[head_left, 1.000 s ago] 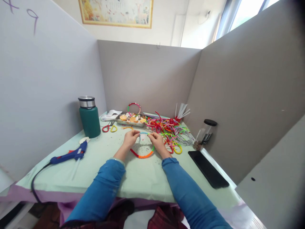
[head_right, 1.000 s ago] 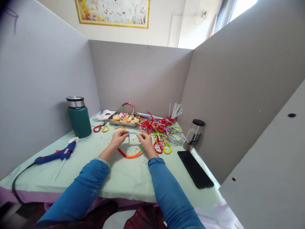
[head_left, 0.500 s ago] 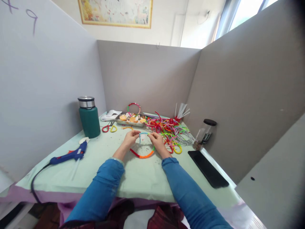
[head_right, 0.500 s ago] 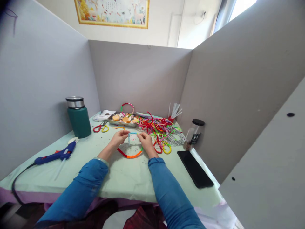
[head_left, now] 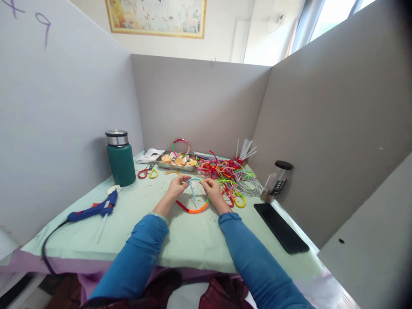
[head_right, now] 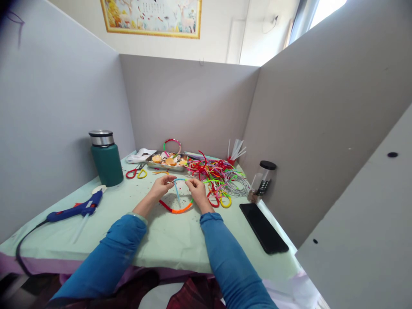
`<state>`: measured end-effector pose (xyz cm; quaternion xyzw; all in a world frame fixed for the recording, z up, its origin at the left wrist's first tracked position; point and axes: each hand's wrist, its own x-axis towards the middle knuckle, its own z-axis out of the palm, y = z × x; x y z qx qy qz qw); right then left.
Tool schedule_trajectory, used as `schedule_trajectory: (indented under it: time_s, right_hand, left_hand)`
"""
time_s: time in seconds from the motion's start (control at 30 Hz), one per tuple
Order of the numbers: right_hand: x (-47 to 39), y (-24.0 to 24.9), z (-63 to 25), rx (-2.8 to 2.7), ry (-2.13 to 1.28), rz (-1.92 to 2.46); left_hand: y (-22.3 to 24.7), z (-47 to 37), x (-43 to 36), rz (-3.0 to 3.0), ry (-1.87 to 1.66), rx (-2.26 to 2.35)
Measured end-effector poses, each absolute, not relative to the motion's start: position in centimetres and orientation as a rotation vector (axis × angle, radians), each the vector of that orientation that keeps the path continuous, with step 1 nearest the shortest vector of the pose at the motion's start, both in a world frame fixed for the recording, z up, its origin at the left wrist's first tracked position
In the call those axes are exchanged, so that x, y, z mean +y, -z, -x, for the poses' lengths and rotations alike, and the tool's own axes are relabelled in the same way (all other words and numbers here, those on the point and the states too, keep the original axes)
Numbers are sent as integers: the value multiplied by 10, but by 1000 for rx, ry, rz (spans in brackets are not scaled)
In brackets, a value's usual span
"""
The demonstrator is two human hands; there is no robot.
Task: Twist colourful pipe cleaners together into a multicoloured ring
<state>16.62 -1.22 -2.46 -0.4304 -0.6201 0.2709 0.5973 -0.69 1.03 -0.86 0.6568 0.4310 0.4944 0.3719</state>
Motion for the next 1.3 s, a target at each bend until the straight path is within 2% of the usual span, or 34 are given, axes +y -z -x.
schedule_trajectory:
  time_s: [0.63,1.3]
  right_hand:
    - [-11,28,-166,-1453,-675,1055]
    - [-11,28,-166,-1464,-634,1050]
  left_hand:
    - [7,6,5,-2163,-1233,1538]
    - [4,9,4,-1829,-1199,1383]
